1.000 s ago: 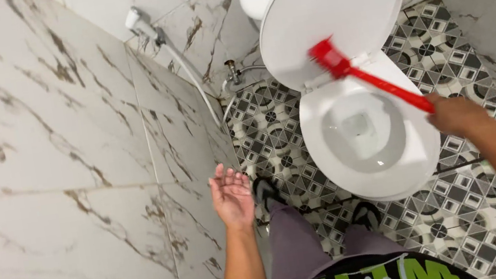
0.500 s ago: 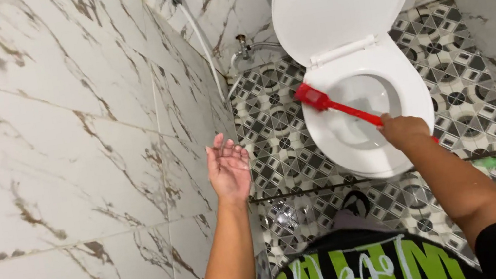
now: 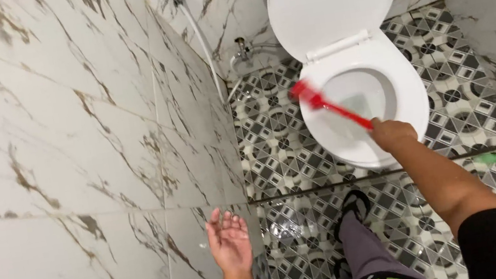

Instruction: The person scrubs the toilet seat, lid, and bowl with a red toilet brush, then rinses the toilet and the brush using a handheld bidet sprayer.

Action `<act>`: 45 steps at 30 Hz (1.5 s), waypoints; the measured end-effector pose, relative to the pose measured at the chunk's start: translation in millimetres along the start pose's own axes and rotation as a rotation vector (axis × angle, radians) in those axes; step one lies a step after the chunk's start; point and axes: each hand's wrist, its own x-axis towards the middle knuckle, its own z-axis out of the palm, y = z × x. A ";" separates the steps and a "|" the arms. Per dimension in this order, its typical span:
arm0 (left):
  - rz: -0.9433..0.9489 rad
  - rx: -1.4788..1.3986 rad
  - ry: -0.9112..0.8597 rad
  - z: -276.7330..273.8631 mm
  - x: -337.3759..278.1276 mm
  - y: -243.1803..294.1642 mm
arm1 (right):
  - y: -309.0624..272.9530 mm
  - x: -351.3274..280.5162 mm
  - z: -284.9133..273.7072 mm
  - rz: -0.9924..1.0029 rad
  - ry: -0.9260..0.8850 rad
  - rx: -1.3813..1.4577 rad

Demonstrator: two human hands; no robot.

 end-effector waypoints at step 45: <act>0.119 -0.192 0.076 163.1 -117.2 -235.0 | 318.3 86.0 -164.3 -0.397 -0.205 -0.822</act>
